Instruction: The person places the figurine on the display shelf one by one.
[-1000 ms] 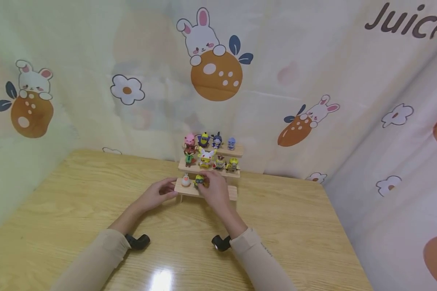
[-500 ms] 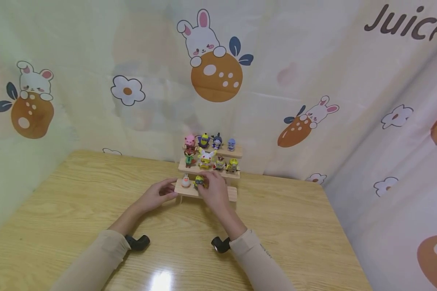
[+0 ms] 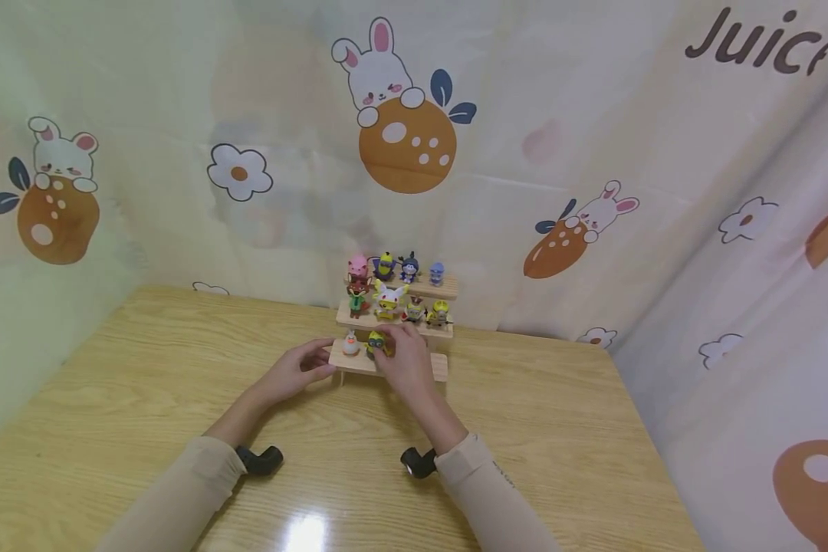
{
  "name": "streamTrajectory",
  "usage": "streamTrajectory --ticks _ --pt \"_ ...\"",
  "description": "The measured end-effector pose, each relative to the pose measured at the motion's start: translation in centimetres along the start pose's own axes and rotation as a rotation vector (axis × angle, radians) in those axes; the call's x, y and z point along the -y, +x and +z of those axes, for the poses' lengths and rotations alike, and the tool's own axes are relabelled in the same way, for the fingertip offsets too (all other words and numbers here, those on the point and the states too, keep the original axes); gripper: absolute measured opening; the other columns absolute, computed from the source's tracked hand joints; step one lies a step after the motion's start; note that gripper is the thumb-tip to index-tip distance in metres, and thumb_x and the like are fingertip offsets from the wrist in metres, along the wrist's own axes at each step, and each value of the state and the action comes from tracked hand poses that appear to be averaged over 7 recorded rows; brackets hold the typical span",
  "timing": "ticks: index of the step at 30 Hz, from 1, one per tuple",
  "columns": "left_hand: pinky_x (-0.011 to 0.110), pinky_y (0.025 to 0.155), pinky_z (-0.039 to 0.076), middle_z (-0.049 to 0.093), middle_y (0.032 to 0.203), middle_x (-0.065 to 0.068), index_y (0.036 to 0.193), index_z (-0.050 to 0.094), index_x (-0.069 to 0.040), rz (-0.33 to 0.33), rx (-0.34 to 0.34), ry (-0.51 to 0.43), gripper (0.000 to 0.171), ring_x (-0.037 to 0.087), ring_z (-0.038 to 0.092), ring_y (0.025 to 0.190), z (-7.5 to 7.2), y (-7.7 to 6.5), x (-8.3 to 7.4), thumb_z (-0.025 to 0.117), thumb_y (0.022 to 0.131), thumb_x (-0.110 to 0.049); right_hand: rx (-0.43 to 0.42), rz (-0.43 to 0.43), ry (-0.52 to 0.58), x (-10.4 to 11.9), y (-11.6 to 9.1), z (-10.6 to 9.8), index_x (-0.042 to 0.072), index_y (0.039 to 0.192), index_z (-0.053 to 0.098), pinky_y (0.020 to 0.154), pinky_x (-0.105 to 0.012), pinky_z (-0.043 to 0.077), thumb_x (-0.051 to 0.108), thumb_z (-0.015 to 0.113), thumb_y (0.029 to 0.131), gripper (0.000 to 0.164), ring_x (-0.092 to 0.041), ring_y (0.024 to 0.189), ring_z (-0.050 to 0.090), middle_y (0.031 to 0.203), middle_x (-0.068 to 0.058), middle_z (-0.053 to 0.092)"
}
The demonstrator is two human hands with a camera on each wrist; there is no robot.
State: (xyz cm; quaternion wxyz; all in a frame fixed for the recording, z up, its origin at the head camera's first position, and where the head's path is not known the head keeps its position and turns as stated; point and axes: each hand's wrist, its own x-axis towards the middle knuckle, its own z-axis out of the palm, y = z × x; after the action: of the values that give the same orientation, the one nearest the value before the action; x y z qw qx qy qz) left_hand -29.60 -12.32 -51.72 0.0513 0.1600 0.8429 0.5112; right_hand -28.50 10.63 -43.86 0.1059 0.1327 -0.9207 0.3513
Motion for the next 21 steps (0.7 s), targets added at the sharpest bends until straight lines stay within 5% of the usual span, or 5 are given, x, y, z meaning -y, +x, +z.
streamTrajectory --ticks 14,21 --pt "0.041 0.097 0.046 0.061 0.122 0.013 0.141 0.044 -0.015 0.05 -0.017 -0.078 0.055 0.027 0.059 0.111 0.1 -0.2 -0.5 0.062 0.092 -0.035 -0.019 -0.016 -0.08 0.3 -1.6 -1.9 0.016 0.119 0.064 0.084 -0.037 0.051 0.016 0.073 0.081 0.038 -0.02 0.099 0.06 0.112 -0.003 0.06" --pt "0.044 0.096 0.047 0.06 0.123 0.015 0.14 0.045 -0.013 0.069 -0.037 -0.112 0.053 0.029 0.06 0.11 0.2 -0.1 -0.2 0.06 0.093 -0.032 0.053 -0.05 -0.112 0.3 -2.3 -2.3 0.016 0.122 0.063 0.083 -0.039 0.051 0.019 0.072 0.081 0.042 -0.022 0.101 0.059 0.114 -0.006 0.06"
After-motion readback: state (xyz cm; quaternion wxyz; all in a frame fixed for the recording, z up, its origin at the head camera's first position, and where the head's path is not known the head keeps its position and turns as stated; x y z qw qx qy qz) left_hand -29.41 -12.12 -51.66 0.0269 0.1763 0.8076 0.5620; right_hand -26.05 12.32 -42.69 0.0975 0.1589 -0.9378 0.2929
